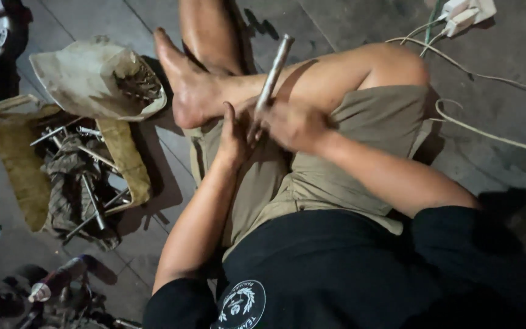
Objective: Using a T-wrench to manipulate a component on a motorcycle engine block while sitting on the floor.
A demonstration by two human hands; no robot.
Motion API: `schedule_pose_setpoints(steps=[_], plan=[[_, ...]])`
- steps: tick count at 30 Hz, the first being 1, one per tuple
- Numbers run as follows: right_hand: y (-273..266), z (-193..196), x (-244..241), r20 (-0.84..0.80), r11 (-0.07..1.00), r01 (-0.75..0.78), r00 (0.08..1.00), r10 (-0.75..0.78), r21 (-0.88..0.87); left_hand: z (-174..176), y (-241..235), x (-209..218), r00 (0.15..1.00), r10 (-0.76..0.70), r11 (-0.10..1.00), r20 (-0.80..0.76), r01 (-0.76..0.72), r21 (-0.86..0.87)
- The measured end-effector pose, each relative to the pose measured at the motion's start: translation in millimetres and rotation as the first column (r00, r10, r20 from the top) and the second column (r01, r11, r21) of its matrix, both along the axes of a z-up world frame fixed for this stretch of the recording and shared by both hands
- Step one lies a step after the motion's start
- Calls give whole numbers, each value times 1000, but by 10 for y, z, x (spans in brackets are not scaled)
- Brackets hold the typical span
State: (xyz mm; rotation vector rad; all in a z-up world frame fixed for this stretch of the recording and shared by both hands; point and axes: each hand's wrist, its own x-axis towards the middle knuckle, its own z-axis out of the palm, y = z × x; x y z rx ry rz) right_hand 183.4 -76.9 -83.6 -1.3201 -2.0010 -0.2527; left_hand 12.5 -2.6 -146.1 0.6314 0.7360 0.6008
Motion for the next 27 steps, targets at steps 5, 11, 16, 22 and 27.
schedule_pose_setpoints(steps=[5,11,16,22,27], plan=[[-66,-62,-196,34,996,-2,999,-1,94,149,53,88,977,71,997,199,-63,-48],[126,240,-35,7,989,107,994,-108,107,480,74,65,976,8,997,219,9,-76],[-14,-89,-73,109,993,24,993,-37,112,189,138,-12,936,-20,999,351,36,-40],[-117,65,-261,-65,999,20,998,-18,31,71,99,22,930,44,998,366,-54,19],[-136,-171,-269,-143,997,69,987,-73,-33,347,-6,-13,977,-4,943,214,-67,326]])
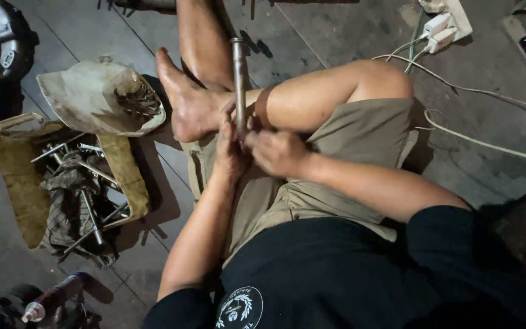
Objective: Using a T-wrench to manipulate a component on a motorcycle engine block while sitting on the floor.
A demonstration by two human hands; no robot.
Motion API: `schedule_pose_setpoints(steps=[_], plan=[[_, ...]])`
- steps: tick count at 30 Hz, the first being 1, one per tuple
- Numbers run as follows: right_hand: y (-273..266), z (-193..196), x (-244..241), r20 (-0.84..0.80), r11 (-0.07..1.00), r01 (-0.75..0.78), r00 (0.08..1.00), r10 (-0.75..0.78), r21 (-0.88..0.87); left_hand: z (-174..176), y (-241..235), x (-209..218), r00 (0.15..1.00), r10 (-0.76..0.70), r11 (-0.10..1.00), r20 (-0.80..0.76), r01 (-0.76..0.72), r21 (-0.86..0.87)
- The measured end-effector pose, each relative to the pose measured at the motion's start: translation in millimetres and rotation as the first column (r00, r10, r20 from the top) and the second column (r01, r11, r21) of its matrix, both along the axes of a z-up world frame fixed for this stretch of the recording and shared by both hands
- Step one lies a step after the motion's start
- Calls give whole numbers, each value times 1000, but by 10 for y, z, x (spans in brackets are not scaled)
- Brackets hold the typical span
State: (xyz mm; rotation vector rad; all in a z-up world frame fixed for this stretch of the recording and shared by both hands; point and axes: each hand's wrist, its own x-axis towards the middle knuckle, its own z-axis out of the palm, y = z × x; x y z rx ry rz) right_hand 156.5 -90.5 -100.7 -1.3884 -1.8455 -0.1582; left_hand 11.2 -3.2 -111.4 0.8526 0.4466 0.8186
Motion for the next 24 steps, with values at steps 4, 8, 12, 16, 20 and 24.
schedule_pose_setpoints(steps=[4,8,12,16,20,24], plan=[[-213,221,-74,-125,965,-261,958,258,-7,-45,65,-114,989,82,995,121,-74,-67],[-33,408,35,-311,971,-238,925,218,-25,248,-37,-108,973,218,973,-79,-211,89],[-48,413,-118,-396,959,-266,894,209,-94,326,-50,-23,972,233,967,-20,-229,113],[-156,518,-35,-405,926,-342,878,254,-162,111,25,-116,968,222,968,-115,-205,145],[-130,431,3,-511,947,-294,838,190,-129,647,-104,-88,931,286,914,-229,-193,357],[-164,37,-107,-479,935,-330,847,233,-130,719,-78,49,966,256,949,-37,-244,198]])
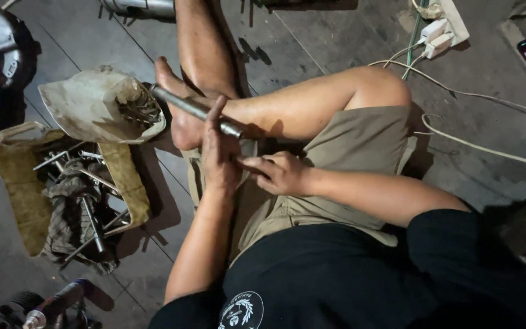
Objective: Using a T-wrench to manipulate a component on a motorcycle engine block while sitting on the floor.
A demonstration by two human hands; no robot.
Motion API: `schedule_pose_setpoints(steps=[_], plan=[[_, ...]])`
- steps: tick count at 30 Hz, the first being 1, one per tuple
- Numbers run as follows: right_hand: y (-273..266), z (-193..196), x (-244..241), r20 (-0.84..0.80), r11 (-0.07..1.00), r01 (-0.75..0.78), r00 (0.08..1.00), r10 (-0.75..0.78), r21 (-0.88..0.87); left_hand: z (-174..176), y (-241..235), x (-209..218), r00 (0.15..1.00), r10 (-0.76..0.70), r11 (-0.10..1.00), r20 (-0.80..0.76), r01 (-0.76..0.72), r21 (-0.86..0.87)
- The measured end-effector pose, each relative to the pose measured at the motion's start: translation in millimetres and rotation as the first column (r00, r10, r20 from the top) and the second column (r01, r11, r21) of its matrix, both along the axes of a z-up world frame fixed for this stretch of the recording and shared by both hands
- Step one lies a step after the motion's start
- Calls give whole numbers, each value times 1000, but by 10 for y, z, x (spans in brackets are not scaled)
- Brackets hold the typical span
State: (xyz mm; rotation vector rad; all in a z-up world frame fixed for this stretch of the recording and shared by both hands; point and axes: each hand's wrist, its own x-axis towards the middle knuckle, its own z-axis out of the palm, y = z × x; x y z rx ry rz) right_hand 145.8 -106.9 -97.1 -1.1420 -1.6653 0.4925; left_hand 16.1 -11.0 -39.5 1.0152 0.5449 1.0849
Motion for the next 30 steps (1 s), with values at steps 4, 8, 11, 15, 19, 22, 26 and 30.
schedule_pose_setpoints(steps=[4,8,11,15,19,22,26,30], plan=[[48,88,132,128,995,57,990,-67,84,94,23,-12,995,90,992,-38,-87,88],[16,328,-90,41,993,-20,999,15,118,221,-21,59,968,155,974,-199,-116,194],[64,-151,226,320,966,-23,945,-63,258,-61,99,-172,936,173,971,-306,-111,212],[84,136,514,179,953,-38,984,-17,300,-55,147,-291,935,87,978,-345,-14,210],[271,217,501,162,947,106,973,-161,303,-299,-68,-296,960,-6,995,-280,33,92],[274,178,388,260,962,64,956,-135,265,-399,-179,-284,915,-8,1000,-403,18,21],[424,88,582,341,952,241,893,-293,187,-428,-269,-145,947,-162,987,-279,152,-55],[351,241,447,376,879,332,809,-452,341,-448,-269,-100,928,-246,964,-279,206,-167]])
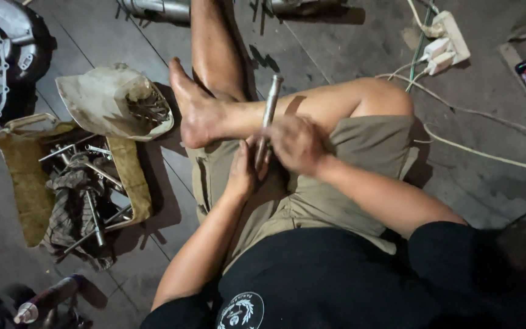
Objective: Using a T-wrench to manipulate a component on a motorcycle engine block while sitting on the floor.
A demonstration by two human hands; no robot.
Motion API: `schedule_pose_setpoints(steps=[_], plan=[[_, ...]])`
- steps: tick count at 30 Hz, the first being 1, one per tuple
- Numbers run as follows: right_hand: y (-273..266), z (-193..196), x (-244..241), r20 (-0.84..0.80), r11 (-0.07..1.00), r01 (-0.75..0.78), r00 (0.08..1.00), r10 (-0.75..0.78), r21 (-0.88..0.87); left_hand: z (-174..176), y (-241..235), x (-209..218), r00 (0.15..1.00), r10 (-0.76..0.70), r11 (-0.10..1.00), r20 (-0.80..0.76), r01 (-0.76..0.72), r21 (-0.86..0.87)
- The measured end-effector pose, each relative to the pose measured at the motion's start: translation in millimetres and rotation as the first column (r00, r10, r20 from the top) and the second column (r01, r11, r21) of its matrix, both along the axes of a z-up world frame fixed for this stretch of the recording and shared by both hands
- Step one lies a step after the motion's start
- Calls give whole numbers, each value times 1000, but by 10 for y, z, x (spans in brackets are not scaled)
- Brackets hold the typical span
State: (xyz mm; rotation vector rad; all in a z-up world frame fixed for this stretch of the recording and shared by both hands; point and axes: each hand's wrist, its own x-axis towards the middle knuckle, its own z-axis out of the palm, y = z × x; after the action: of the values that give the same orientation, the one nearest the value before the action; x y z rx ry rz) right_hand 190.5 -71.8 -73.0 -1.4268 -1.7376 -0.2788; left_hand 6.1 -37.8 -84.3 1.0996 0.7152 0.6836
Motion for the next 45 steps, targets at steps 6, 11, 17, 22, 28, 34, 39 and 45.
schedule_pose_setpoints(steps=[6,11,17,22,28,34,39,45], plan=[[143,262,7,134,991,-124,984,118,38,-156,13,40,997,78,953,2,-74,-293],[16,-110,-179,113,968,-243,965,236,55,-265,51,50,979,201,854,-39,-194,-482],[110,295,-44,36,992,-118,993,117,40,-65,10,9,987,161,862,-12,-147,-484],[175,141,-13,180,986,-153,974,138,72,-20,64,60,986,165,822,-36,-157,-547],[142,-105,-84,101,993,-68,993,57,101,40,39,90,986,165,852,13,-136,-505],[133,-167,-36,164,995,-58,986,44,84,137,63,52,999,34,961,18,-28,-274],[168,50,-48,196,987,-52,980,22,151,-55,8,76,985,152,894,79,-103,-437],[99,-48,7,190,982,-189,964,185,0,25,29,82,989,134,909,64,-97,-405]])
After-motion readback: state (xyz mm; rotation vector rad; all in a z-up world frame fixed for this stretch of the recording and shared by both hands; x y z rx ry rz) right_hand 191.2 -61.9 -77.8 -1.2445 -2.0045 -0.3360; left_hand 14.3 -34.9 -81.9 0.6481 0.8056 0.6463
